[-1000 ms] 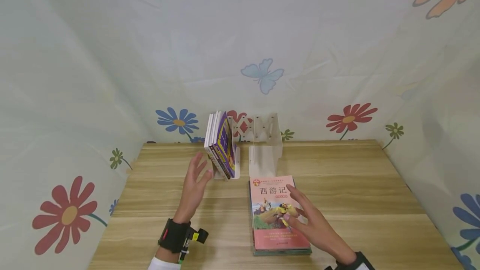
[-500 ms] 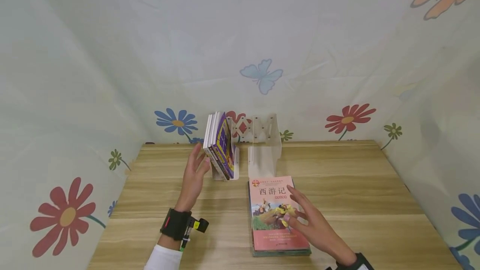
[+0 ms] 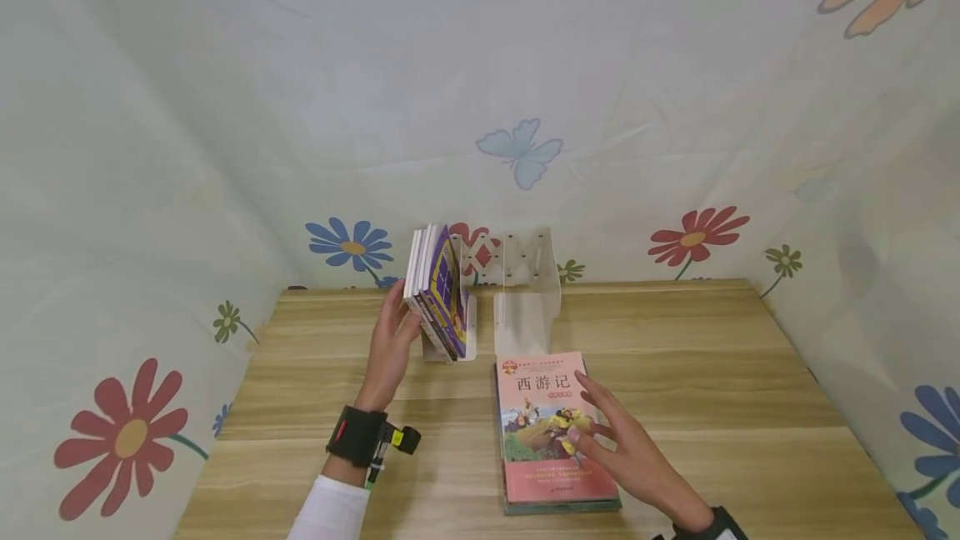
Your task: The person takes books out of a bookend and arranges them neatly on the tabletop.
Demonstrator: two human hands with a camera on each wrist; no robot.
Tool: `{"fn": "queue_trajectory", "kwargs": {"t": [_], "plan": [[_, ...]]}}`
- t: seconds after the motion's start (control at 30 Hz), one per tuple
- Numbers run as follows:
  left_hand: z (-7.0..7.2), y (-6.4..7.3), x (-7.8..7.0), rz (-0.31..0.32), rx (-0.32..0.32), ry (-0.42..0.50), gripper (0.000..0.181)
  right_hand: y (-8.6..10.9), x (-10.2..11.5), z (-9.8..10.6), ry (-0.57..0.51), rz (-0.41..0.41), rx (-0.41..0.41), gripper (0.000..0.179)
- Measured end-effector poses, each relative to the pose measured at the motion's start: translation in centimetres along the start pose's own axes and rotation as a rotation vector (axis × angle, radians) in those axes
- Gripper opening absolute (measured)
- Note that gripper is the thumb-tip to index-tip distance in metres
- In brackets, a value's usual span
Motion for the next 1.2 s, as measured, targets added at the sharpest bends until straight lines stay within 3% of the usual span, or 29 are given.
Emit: {"fn": "queue_trajectory", "kwargs": {"t": [0.27,0.57,0.7,1.07,1.2], "plan": [[-1.3,-0.3,-1.7,0.012,-0.014,-0.071,0.055,-0.1,-0.1,0.1,-0.005,0.024,0.008,0.063],[-0.2,-1.9,1.2,0.044,-0.058,-0.126,0.054,-0.2,-0.6,0.0,0.004,-0.018,-0.004,0.066],[0.0,-2.2,1.8,0.034,-0.047,-0.14,0.052,-0.3,-0.4,0.1,0.001,-0.032,-0.003,0.065],[-1.2,-0.7,-1.3,0.004,-0.016,-0.194,0.05,-0.3,-0.3,0.2,0.019,-0.058,-0.008,0.064],[-0.7,-0.7,-0.7,0.013,-0.017,-0.159,0.049,-0.2,-0.3,0.2,0.023,-0.043,-0.019,0.064]]}}
Point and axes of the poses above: each hand's wrist, its own y-axis away from the middle knuckle, its own z-axis out of the back of the hand, x = y × z, the point moved 3 cm from there along -y, towards the middle knuckle, and after that the axes turned 15 degrees about y, right-handed, at the moved point
